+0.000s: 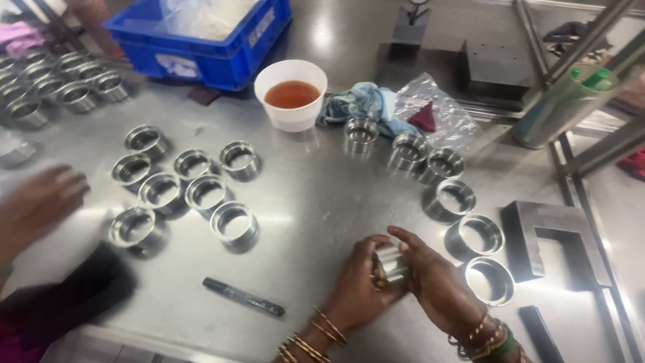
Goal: Inspecting metal rings by marking specific points, checking dimensions with a gauge, and cleaning surfaces with a sponge.
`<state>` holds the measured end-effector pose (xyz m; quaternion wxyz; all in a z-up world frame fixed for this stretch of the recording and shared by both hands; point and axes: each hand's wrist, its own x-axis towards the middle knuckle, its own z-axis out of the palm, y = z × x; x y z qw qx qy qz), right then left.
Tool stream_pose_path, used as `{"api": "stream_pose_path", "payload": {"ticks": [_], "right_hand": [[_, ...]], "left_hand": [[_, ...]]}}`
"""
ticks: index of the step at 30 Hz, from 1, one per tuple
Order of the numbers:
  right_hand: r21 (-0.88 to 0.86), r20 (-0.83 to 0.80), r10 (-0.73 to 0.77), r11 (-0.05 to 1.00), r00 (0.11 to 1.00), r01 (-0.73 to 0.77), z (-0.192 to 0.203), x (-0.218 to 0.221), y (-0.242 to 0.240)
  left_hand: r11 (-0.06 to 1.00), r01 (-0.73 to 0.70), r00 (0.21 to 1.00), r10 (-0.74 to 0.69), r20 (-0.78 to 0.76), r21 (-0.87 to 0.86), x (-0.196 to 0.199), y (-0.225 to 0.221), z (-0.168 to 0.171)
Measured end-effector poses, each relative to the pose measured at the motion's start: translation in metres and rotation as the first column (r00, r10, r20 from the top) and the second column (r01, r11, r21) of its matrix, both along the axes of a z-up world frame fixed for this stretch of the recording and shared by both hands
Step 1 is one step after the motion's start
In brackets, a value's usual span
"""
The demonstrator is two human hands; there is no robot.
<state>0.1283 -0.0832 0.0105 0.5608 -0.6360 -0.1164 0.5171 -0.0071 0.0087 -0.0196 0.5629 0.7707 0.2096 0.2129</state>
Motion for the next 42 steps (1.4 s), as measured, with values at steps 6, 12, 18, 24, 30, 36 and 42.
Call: {"api": "stream_pose_path", "payload": {"ticks": [6, 12, 18, 24, 30, 36, 42], "right_hand": [[-0.013, 0.457, -0.096, 0.993, 0.884, 0.114, 0.015, 0.068, -0.061], [0.128, 0.495, -0.322, 0.946, 0.807, 0.298, 0.016, 0.116, -0.126], [0.31, 0.241, -0.5, 0.852, 0.832, 0.422, 0.02, 0.109, -0.131], [0.106, 0.363, -0.375, 0.926, 0.853, 0.362, 0.006, 0.094, -0.126], [0.274, -0.062, -0.129, 0.951, 0.99, 0.142, -0.046, 0.066, -0.076], [0.107, -0.046, -0.045, 0.993, 0.998, 0.05, -0.007, 0.02, -0.026], [0.039, 0.069, -0.049, 0.998, 0.996, 0.046, 0.001, 0.026, -0.025]], "left_hand": [[0.875, 0.132, 0.767, 0.207, -0.607, 0.465, -0.009, 0.099, 0.031], [0.956, 0.284, 0.593, -0.114, -0.797, 0.075, 0.08, 0.079, -0.05], [0.846, 0.433, 0.748, -0.144, -0.648, 0.311, 0.138, -0.106, -0.001], [0.95, 0.253, 0.854, -0.13, -0.504, 0.184, 0.113, -0.07, -0.012], [0.818, 0.121, 0.972, -0.212, 0.101, 0.562, 0.044, -0.025, -0.019], [0.99, -0.035, 0.803, -0.055, -0.593, -0.139, 0.023, -0.002, 0.062], [0.852, -0.219, 0.951, 0.077, 0.3, 0.476, 0.032, -0.024, -0.008]]}}
